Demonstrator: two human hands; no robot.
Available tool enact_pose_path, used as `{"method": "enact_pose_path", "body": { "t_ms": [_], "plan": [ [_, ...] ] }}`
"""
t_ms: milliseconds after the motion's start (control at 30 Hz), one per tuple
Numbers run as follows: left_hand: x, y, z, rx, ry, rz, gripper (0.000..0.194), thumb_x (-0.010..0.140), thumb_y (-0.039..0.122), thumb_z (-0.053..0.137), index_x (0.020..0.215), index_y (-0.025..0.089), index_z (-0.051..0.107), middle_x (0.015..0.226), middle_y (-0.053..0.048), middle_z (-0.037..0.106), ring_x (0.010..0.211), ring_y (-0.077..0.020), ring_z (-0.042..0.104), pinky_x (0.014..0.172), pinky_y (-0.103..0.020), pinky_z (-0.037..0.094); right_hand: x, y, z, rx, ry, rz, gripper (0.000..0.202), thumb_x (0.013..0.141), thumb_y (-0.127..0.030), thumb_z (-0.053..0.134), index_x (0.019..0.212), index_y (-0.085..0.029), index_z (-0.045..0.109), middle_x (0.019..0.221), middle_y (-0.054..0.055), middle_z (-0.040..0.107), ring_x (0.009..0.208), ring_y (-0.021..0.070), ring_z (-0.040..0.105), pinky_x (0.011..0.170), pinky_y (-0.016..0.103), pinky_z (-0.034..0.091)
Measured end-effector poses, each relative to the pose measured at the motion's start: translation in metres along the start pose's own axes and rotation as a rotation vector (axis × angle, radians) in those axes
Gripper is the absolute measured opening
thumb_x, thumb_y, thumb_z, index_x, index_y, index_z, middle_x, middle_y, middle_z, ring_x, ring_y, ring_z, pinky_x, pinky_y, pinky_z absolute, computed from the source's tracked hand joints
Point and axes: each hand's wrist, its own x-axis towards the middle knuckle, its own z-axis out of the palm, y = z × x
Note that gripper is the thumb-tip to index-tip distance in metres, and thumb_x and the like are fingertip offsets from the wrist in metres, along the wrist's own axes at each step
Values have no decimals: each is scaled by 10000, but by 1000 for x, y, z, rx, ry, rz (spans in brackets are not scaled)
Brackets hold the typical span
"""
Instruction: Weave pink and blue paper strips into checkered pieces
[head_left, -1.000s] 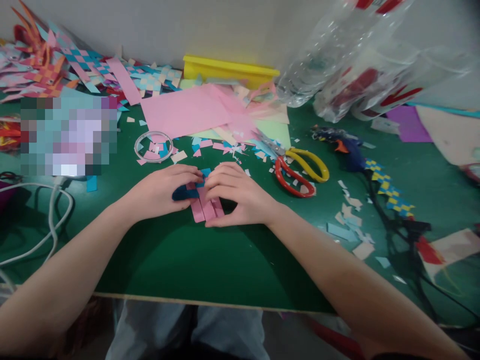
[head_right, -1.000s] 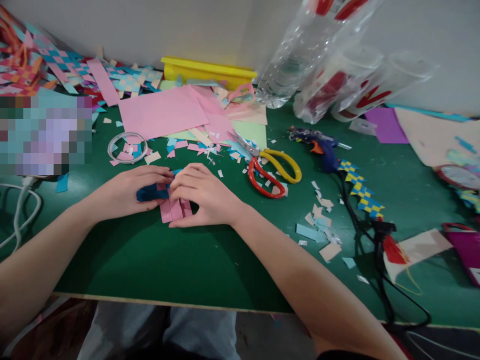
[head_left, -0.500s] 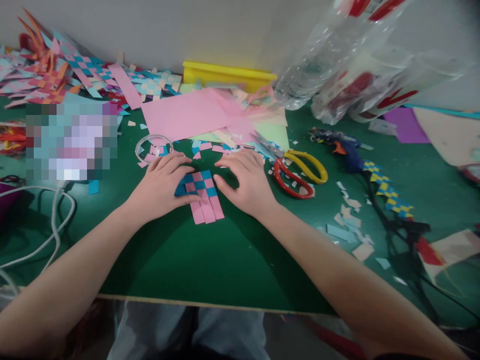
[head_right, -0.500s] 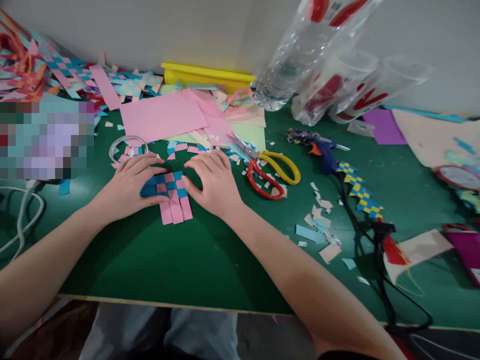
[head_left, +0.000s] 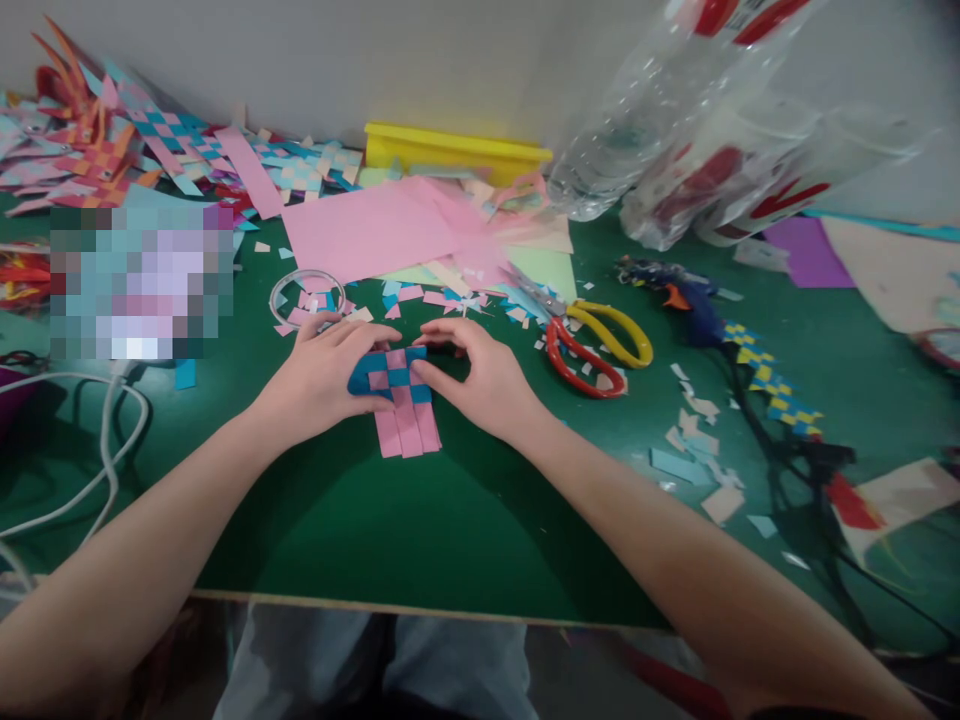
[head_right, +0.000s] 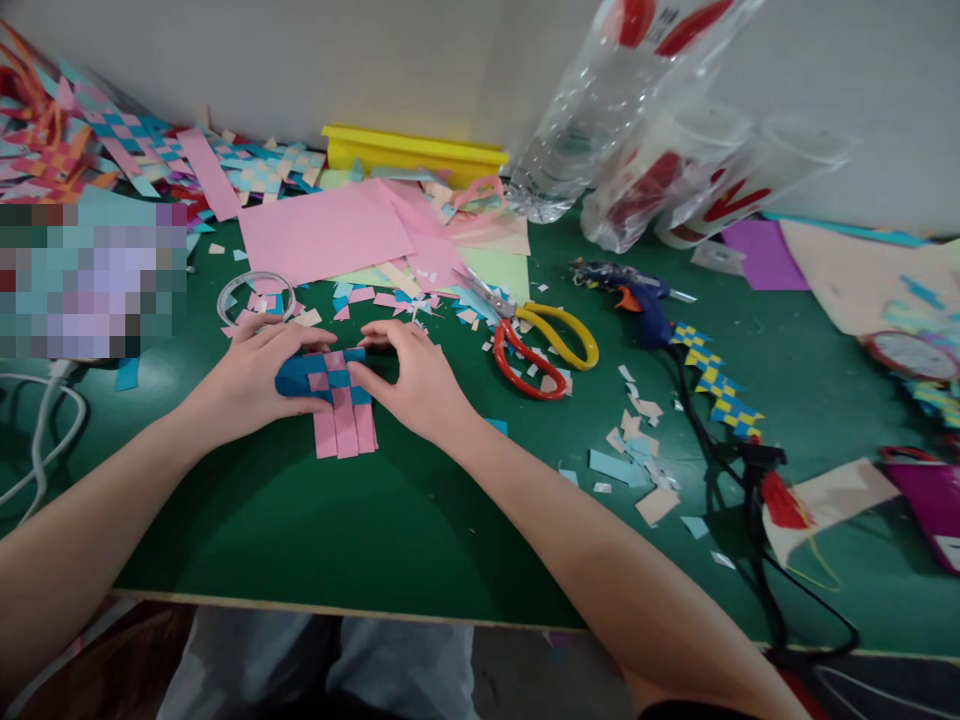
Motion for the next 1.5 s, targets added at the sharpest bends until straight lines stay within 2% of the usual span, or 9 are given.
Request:
{"method": "enact_pose_path", "body": {
  "t_ms": [167, 267, 333, 533, 667, 967, 1167, 1267, 1500],
  "plan": [
    [-1, 5, -2, -146, 54, 17, 395, 839, 335, 636, 1199, 234, 506, 1042, -38, 646, 937, -180, 622, 847, -327, 471, -1, -15, 2, 203, -37, 94, 301, 756, -325, 687, 1009, -190, 594, 950, 42, 718, 896, 177, 675, 727, 310, 520],
    [-2, 7, -5, -293, 114, -35, 439, 822, 322, 654, 1224, 222, 508, 1020, -37, 664, 886, -159, 640, 830, -304, 516, -2, -20, 1, 271, -48, 116, 172, 754, -317, 690, 865, -192, 650, 820, 8, 722, 692, 125, 658, 595, 259, 507],
    [-3, 8, -7, -367, 143, -95, 453, 808, 333, 667, 1217, 205, 520, 973, -38, 684, 873, -158, 654, 844, -307, 530, -3, -21, 0, 320, -44, 124, 129, 754, -310, 692, 804, -193, 669, 758, -8, 716, 619, 104, 636, 561, 248, 510],
    [-1, 10, -11, -370, 195, -234, 212, 783, 383, 682, 905, 209, 685, 844, -17, 717, 779, -159, 670, 746, -286, 563, -4, -23, 2, 408, -2, 162, 110, 727, -304, 723, 788, -215, 702, 740, -15, 729, 624, 123, 663, 569, 269, 573],
    [1, 12, -12, -382, 210, -258, 149, 782, 377, 684, 818, 236, 717, 799, 8, 725, 740, -145, 662, 703, -264, 560, -4, -24, 1, 425, -1, 189, 124, 720, -318, 734, 801, -225, 721, 743, -15, 739, 628, 134, 678, 569, 276, 585],
    [1, 12, -13, -419, 166, -252, 165, 781, 394, 684, 839, 247, 732, 814, 14, 738, 749, -156, 671, 677, -251, 552, -5, -26, 0, 412, 4, 167, 100, 738, -316, 718, 770, -223, 735, 741, -9, 747, 649, 152, 696, 601, 290, 598],
    [2, 12, -13, -416, 195, -302, 161, 767, 379, 695, 833, 243, 750, 800, 8, 739, 736, -147, 662, 671, -239, 530, -6, -24, -1, 357, 85, 186, 226, 701, -343, 750, 878, -205, 723, 779, 4, 754, 664, 156, 706, 635, 285, 603],
    [2, 13, -14, -395, 211, -345, 155, 755, 368, 702, 839, 251, 759, 817, 2, 742, 771, -156, 667, 721, -238, 522, -5, -22, -1, 352, 123, 185, 178, 713, -338, 739, 814, -192, 728, 754, 12, 752, 679, 159, 711, 652, 274, 599],
    [3, 12, -13, -398, 204, -374, 138, 743, 356, 709, 836, 271, 764, 805, 6, 744, 754, -158, 665, 704, -234, 510, -3, -20, -2, 388, 110, 173, 125, 699, -330, 758, 758, -221, 743, 740, -6, 752, 681, 158, 713, 644, 268, 591]
  ]
}}
